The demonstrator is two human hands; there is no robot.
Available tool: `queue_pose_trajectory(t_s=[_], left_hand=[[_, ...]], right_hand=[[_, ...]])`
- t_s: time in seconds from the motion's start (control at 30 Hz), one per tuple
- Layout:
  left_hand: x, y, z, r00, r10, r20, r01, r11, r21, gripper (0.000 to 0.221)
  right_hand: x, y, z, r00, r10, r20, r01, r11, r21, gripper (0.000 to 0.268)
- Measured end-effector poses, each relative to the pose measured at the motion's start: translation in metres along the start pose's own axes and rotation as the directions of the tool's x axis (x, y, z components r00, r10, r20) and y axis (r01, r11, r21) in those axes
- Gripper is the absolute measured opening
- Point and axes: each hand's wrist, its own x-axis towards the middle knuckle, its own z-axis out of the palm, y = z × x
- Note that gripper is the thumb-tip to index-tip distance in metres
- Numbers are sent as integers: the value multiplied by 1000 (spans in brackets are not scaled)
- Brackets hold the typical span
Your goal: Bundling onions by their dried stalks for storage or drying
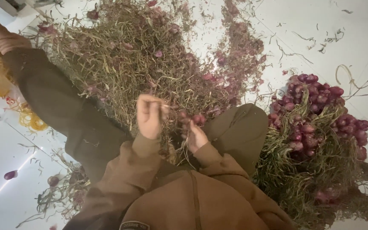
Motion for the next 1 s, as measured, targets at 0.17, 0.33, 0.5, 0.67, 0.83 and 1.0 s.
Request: queue_pose_trajectory(t_s=[0.17,0.33,0.5,0.67,0.83,1.0], left_hand=[[20,44,-18,949,298,-100,-314,916,-251,15],[38,94,-2,956,292,5,-254,820,512,62],[-7,-32,-23,937,-206,282,-84,653,753,23],[1,-74,-80,781,-623,29,22,73,997,26],[-14,-71,-85,753,-658,-1,94,107,990,44],[-15,-80,-96,749,-660,51,51,135,989,50]], right_hand=[[17,0,-29,993,5,-117,8,994,108,39],[15,15,-21,951,-273,-145,288,954,90,22],[14,10,-21,978,-208,10,203,963,175,17],[-15,-29,-8,946,-284,155,250,946,206,45],[-32,-54,-14,951,-238,198,210,965,155,21],[-28,-62,-56,901,-82,426,-16,975,222,22]])
